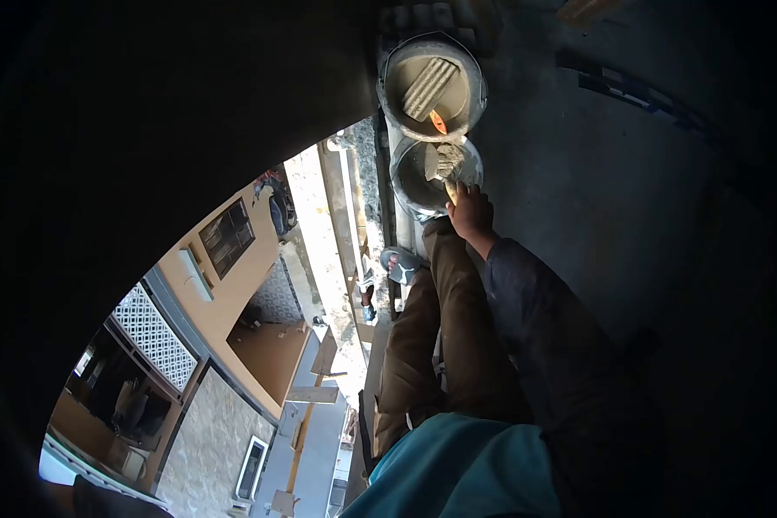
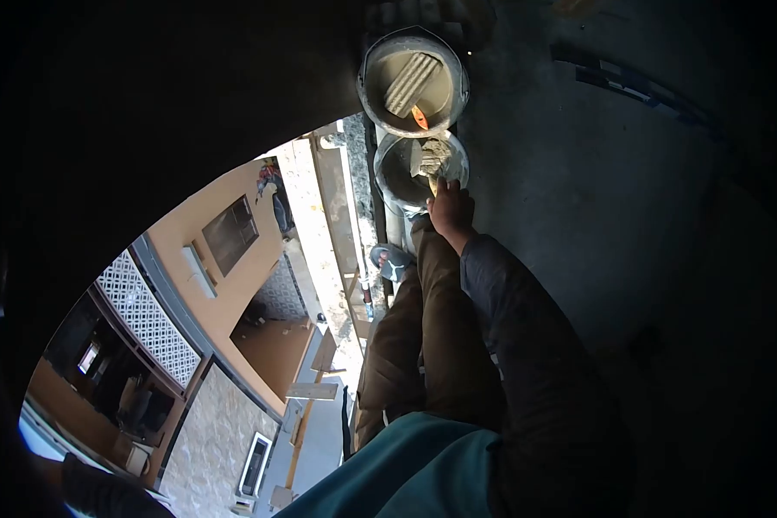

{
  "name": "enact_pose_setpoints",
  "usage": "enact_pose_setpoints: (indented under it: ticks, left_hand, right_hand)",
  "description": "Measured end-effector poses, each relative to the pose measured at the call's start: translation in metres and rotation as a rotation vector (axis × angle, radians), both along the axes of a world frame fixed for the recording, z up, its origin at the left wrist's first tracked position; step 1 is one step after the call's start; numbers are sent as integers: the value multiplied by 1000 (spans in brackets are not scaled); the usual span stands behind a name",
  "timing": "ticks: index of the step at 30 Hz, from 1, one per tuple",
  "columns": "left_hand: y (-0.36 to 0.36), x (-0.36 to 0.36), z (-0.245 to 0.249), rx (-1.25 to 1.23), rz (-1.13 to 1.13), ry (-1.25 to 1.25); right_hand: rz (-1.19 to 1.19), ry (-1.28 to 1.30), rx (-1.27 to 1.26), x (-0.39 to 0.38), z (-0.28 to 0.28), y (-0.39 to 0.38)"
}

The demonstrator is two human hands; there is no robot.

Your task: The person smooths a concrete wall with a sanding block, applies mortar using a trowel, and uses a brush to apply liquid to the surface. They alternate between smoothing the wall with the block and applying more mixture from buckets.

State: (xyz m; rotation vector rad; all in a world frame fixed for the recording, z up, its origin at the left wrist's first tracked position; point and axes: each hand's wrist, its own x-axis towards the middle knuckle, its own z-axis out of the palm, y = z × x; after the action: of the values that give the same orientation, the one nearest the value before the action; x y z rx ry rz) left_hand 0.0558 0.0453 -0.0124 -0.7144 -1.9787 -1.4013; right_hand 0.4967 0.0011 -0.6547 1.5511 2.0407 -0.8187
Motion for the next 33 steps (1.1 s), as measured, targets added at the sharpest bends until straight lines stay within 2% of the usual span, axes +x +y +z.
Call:
enact_pose_setpoints:
  ticks: [3,5,7,8,9,11,13,16,17,18,19,21,23,24,26,27,28,30,31,32,33]
  left_hand:
    - [5,-1,-10,-28,9,37]
    - [12,-4,-19,-50,5,49]
    - [13,-4,-24,-68,10,68]
    - [13,-4,-24,-72,16,84]
    - [15,-5,-26,-81,14,102]
    - [18,-4,-29,-99,19,126]
    - [26,-8,-36,-126,13,129]
    - [29,-17,-40,-148,24,122]
    - [28,-19,-41,-140,23,119]
    - [26,-21,-40,-134,24,122]
    - [26,-21,-39,-132,24,129]
    - [27,-25,-42,-137,25,128]
    - [28,-27,-44,-133,20,129]
    - [28,-26,-44,-135,14,133]
    - [28,-25,-42,-133,7,144]
    - [27,-25,-39,-121,0,149]
    - [24,-24,-37,-105,-9,150]
    - [20,-28,-33,-81,-20,135]
    - [16,-30,-28,-66,-27,120]
    - [10,-33,-22,-43,-24,103]
    - [2,-35,-11,-13,-20,91]
  right_hand:
    - [-221,655,510,-26,-35,33]
    - [-444,748,505,-51,-106,72]
    - [-449,511,529,-95,-91,124]
    - [-611,400,299,-112,-99,146]
    - [-762,345,201,-125,-117,160]
    - [-741,427,309,-135,-168,170]
    - [-550,239,2,-137,-155,185]
    - [-608,269,32,-114,-196,168]
    - [-460,211,214,-104,-204,170]
    - [-310,156,394,-103,-202,173]
    - [-311,163,399,-113,-185,175]
    - [-222,11,316,-133,-145,173]
    - [-27,-33,334,-130,-172,169]
    - [-31,-25,335,-130,-176,177]
    - [-37,-142,-102,-135,-178,194]
    - [433,-220,-21,-131,-241,191]
    - [423,-211,-2,-135,-228,201]
    - [165,-33,-194,-128,-183,212]
    - [-52,6,-225,-125,-176,210]
    - [-110,34,-86,-124,-96,208]
    - [-219,292,-162,-101,-114,204]
